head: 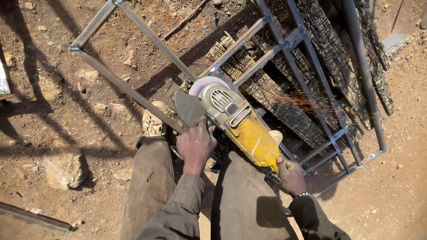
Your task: Using a handheld angle grinder to smooth out weld joints on a metal frame structure.
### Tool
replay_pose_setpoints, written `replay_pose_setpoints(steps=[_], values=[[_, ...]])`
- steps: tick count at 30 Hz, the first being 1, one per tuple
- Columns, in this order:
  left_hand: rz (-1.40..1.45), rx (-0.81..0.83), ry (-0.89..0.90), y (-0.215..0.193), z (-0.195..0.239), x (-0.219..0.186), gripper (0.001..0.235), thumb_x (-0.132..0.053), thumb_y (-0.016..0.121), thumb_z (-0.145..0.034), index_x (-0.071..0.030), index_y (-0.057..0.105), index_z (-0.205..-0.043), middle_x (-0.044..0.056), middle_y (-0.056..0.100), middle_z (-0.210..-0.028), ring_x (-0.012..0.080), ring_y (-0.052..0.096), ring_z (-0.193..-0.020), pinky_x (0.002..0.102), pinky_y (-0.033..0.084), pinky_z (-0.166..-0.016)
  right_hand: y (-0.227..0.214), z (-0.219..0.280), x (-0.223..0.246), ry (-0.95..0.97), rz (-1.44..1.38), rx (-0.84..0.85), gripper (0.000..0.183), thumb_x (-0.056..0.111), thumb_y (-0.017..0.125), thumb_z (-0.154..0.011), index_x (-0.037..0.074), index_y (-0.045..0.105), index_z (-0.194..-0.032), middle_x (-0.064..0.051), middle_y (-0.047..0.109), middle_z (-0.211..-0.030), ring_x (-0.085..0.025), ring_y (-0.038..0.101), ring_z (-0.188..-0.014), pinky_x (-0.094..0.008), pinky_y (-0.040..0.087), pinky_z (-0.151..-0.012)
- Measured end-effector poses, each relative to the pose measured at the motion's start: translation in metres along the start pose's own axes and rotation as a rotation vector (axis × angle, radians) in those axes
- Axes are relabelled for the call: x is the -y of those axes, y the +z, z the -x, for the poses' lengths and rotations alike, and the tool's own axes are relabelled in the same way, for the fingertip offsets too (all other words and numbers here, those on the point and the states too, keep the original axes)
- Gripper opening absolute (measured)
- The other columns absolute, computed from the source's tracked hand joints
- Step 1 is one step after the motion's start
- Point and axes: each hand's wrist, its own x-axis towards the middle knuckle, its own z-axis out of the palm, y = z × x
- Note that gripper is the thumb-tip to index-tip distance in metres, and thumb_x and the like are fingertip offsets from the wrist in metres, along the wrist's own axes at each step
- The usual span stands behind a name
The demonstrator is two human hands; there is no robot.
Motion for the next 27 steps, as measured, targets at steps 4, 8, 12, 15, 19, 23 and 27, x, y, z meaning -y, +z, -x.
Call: replay_pose_setpoints(steps=[4, 8, 12, 15, 19, 23, 27], values=[[0.033, 0.027, 0.025, -0.007, -0.001, -0.006, 0.041, -0.043, 0.056, -0.099, -0.016, 0.065, -0.129, 0.013, 0.072, -0.119, 0.0354, 0.075, -0.090, 0.049, 0.061, -0.072, -0.018, 0.018, 0.056, 0.007, 0.015, 0.021, 0.072, 0.059, 0.045, -0.105, 0.009, 0.048, -0.052, -0.008, 0.050, -0.049, -0.021, 0.046, -0.058, -0.040, 0.043, -0.059], [0.006, 0.010, 0.037, 0.003, -0.013, -0.002, 0.042, -0.044, 0.055, -0.099, -0.016, 0.065, -0.128, 0.014, 0.073, -0.115, 0.0394, 0.075, -0.091, 0.053, 0.060, -0.071, -0.001, 0.005, 0.009, 0.032, -0.015, 0.018, 0.076, 0.058, 0.042, -0.107, 0.006, 0.049, -0.053, -0.012, 0.051, -0.050, -0.024, 0.046, -0.058, -0.041, 0.042, -0.060], [-0.128, -0.050, 0.064, 0.009, -0.004, -0.006, 0.031, -0.015, 0.058, -0.084, -0.012, 0.063, -0.114, 0.005, 0.068, -0.079, 0.0210, 0.059, -0.050, 0.037, 0.038, -0.040, -0.006, 0.015, 0.001, -0.071, 0.049, -0.017, 0.068, 0.075, 0.029, -0.094, 0.019, 0.024, -0.055, 0.003, 0.029, -0.053, -0.012, 0.022, -0.046, -0.031, 0.018, -0.048], [0.072, -0.012, 0.096, 0.005, -0.016, 0.001, 0.041, -0.043, 0.056, -0.099, -0.014, 0.066, -0.127, 0.016, 0.073, -0.114, 0.0383, 0.075, -0.093, 0.052, 0.060, -0.075, -0.009, 0.008, 0.027, 0.039, 0.028, -0.015, 0.072, 0.054, 0.046, -0.105, 0.006, 0.050, -0.053, -0.016, 0.049, -0.051, -0.024, 0.044, -0.059, -0.042, 0.042, -0.061], [0.057, 0.040, 0.024, -0.010, 0.007, -0.005, 0.041, -0.042, 0.054, -0.101, -0.013, 0.065, -0.128, 0.017, 0.073, -0.114, 0.0382, 0.075, -0.091, 0.052, 0.061, -0.075, -0.018, 0.016, 0.022, 0.037, 0.040, 0.013, 0.074, 0.059, 0.046, -0.104, 0.007, 0.050, -0.052, -0.012, 0.050, -0.050, -0.024, 0.044, -0.058, -0.041, 0.043, -0.060], [0.042, 0.009, 0.038, -0.004, -0.001, -0.003, 0.041, -0.042, 0.056, -0.100, -0.014, 0.066, -0.128, 0.016, 0.073, -0.112, 0.0344, 0.076, -0.086, 0.048, 0.061, -0.072, -0.003, 0.010, 0.005, 0.033, 0.006, -0.010, 0.073, 0.057, 0.046, -0.105, 0.008, 0.048, -0.050, -0.009, 0.048, -0.047, -0.023, 0.044, -0.056, -0.039, 0.042, -0.058], [0.085, 0.010, 0.105, -0.002, -0.012, 0.002, 0.043, -0.043, 0.057, -0.099, -0.013, 0.065, -0.129, 0.017, 0.073, -0.112, 0.0379, 0.075, -0.091, 0.051, 0.060, -0.071, -0.019, 0.022, 0.072, 0.048, -0.009, -0.019, 0.073, 0.057, 0.046, -0.105, 0.007, 0.052, -0.053, -0.013, 0.052, -0.050, -0.023, 0.046, -0.059, -0.040, 0.043, -0.061]])
